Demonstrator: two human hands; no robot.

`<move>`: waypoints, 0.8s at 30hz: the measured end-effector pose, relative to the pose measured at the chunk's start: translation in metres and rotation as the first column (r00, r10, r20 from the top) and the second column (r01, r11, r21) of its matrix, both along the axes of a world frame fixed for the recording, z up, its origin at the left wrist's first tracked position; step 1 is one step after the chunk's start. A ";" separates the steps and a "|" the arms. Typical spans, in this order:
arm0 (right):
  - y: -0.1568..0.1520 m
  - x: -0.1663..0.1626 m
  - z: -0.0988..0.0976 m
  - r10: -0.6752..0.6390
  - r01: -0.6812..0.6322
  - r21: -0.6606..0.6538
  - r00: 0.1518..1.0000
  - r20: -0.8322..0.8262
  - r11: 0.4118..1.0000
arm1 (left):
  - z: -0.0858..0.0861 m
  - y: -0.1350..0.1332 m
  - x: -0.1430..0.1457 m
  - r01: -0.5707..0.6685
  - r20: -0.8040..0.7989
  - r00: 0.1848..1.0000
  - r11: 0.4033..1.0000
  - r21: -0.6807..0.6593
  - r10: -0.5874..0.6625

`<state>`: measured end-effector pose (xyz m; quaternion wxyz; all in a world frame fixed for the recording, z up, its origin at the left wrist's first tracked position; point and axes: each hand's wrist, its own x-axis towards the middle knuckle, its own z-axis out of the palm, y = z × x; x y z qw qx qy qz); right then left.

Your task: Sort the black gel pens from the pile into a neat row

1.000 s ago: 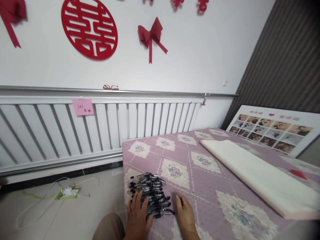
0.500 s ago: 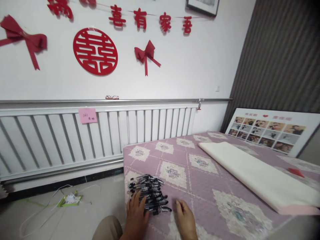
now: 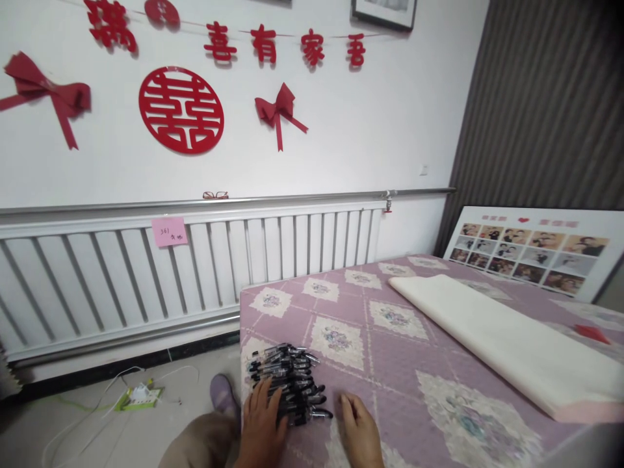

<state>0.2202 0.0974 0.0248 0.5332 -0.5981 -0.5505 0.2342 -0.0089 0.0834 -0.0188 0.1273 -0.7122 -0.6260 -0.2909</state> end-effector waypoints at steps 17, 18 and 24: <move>0.004 -0.001 -0.005 0.029 -0.027 -0.061 0.999 0.027 0.998 | 0.033 0.010 -0.008 0.254 -0.048 0.967 0.963 0.092 -0.250; 0.003 -0.001 -0.005 0.034 -0.032 -0.056 0.999 0.030 0.998 | 0.055 0.009 -0.002 0.290 -0.035 0.957 0.955 0.066 -0.288; 0.008 -0.002 -0.005 0.034 -0.031 -0.051 0.998 0.057 0.998 | 0.172 0.010 0.025 0.563 -0.154 0.765 0.766 -0.311 -0.625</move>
